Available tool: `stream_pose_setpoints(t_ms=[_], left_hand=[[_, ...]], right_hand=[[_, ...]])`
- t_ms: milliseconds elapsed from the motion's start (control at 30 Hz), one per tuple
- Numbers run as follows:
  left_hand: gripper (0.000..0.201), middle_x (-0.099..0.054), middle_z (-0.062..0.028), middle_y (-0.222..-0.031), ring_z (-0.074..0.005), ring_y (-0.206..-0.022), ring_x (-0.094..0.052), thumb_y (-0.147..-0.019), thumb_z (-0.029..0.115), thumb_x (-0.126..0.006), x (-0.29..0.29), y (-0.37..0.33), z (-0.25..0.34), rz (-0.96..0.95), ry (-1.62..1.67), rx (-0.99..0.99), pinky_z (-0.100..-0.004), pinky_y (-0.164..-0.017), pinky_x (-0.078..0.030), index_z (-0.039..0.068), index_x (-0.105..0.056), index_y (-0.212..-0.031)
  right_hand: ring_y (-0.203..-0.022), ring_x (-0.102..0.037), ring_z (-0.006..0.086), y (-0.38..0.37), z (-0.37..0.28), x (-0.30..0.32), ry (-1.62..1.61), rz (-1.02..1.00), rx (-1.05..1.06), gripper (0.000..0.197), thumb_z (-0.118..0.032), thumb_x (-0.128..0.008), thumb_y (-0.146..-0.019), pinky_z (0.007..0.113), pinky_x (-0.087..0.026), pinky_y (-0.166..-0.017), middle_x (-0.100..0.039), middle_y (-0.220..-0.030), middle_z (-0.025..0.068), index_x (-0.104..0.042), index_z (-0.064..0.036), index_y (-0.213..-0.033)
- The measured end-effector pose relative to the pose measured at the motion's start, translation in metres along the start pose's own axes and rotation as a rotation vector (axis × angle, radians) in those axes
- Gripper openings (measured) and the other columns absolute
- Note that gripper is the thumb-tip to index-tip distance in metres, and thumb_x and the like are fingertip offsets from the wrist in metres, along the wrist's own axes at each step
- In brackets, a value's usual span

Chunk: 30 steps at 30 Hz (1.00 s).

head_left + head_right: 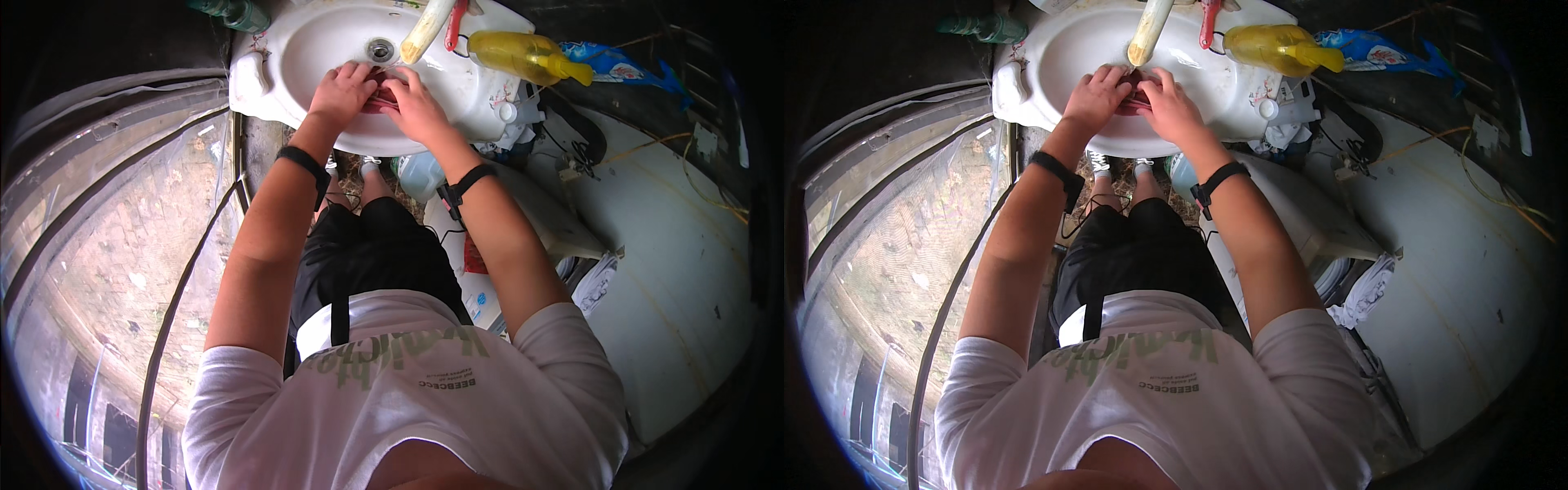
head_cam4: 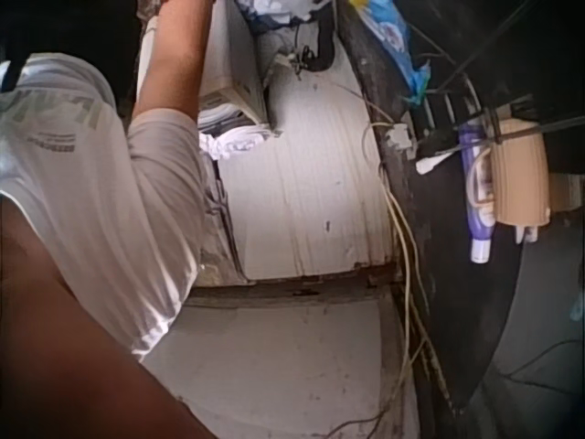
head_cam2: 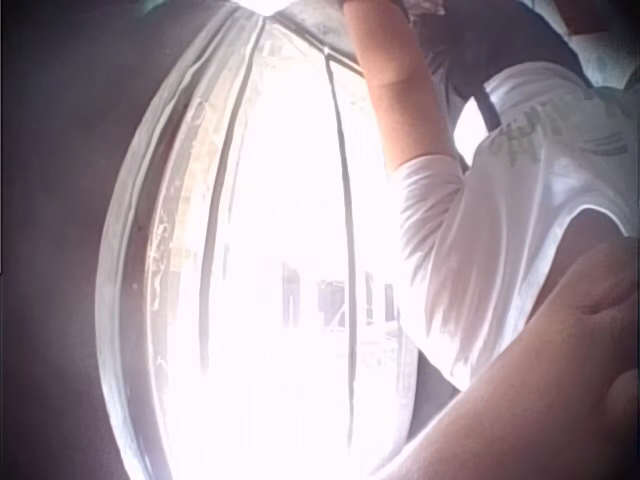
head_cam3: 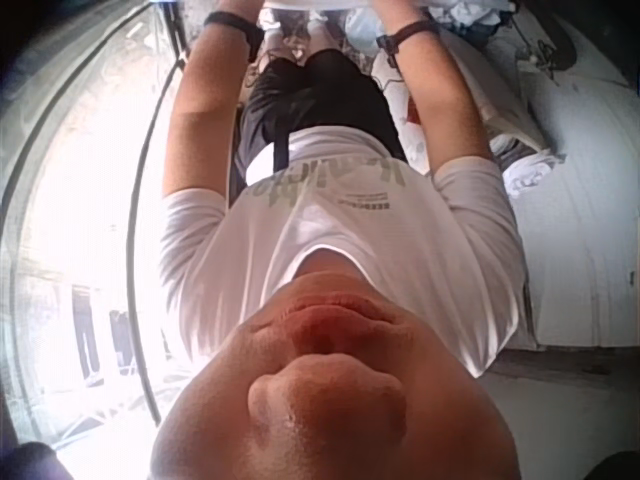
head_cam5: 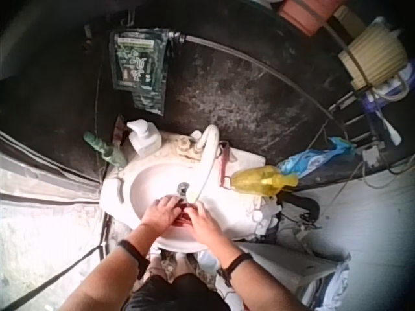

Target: The person washes a red cloth in a bathroom sink, using water and then wringing it out.

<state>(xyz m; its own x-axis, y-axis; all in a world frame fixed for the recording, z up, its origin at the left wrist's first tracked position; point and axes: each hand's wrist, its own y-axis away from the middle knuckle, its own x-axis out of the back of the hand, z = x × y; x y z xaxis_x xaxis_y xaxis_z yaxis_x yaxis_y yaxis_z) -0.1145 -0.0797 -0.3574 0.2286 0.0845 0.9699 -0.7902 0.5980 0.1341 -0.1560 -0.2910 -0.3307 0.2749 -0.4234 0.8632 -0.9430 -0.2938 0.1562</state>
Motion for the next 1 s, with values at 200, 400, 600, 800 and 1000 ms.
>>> stream_pose_setpoints(t_ms=[200, 400, 600, 800, 1000], left_hand=[[0.026, -0.065, -0.0013, -0.128, -0.0219, -0.125, -0.062, -0.098, 0.026, -0.062, 0.000, -0.008, -0.011, -0.019, -0.100, -0.188, -0.0411, -0.101, -0.055, 0.016, -0.067, -0.122], [0.019, -0.066, -0.0063, -0.121, -0.0276, -0.118, -0.063, -0.095, 0.022, -0.062, 0.009, -0.001, -0.013, -0.083, -0.062, 0.089, -0.0401, -0.095, -0.056, 0.010, -0.069, -0.109], [0.015, -0.065, -0.0071, -0.118, -0.0285, -0.114, -0.065, -0.095, 0.021, -0.062, 0.013, 0.003, -0.015, 0.090, -0.070, 0.048, -0.0394, -0.092, -0.058, 0.013, -0.069, -0.105], [0.021, -0.062, -0.0094, -0.122, -0.0322, -0.117, -0.064, -0.091, 0.015, -0.067, 0.014, 0.009, -0.018, -0.030, 0.197, -0.043, -0.0460, -0.096, -0.058, 0.013, -0.065, -0.112], [0.037, -0.063, -0.0051, -0.137, -0.0325, -0.121, -0.063, -0.093, 0.015, -0.066, 0.011, 0.007, -0.005, 0.070, 0.263, 0.068, -0.0442, -0.100, -0.059, 0.019, -0.066, -0.130]], right_hand=[[-0.114, -0.064, 0.0303, -0.012, 0.000, 0.008, 0.269, -0.162, 0.062, 0.032, -0.037, -0.078, -0.093, 0.047, -0.053, -0.097, -0.068, -0.121, 0.0023, -0.069, -0.0169, -0.116], [-0.123, -0.061, 0.0338, -0.020, 0.005, -0.012, -0.084, -0.063, 0.019, 0.025, -0.021, -0.074, -0.096, 0.045, -0.049, -0.106, -0.068, -0.126, 0.0080, -0.068, -0.0125, -0.118], [-0.120, -0.064, 0.0340, -0.026, -0.002, -0.024, -0.388, -0.143, -0.041, 0.028, -0.008, -0.071, -0.093, 0.046, -0.052, -0.104, -0.068, -0.127, 0.0127, -0.066, -0.0055, -0.120], [-0.124, -0.060, 0.0352, -0.039, -0.006, -0.020, -0.087, -0.013, -0.214, 0.036, -0.010, -0.063, -0.098, 0.048, -0.052, -0.104, -0.059, -0.137, 0.0133, -0.063, -0.0128, -0.134], [-0.123, -0.059, 0.0328, -0.051, 0.005, -0.023, 0.229, -0.163, -0.004, 0.029, -0.017, -0.065, -0.097, 0.046, -0.050, -0.104, -0.063, -0.134, 0.0053, -0.072, -0.0157, -0.125]])
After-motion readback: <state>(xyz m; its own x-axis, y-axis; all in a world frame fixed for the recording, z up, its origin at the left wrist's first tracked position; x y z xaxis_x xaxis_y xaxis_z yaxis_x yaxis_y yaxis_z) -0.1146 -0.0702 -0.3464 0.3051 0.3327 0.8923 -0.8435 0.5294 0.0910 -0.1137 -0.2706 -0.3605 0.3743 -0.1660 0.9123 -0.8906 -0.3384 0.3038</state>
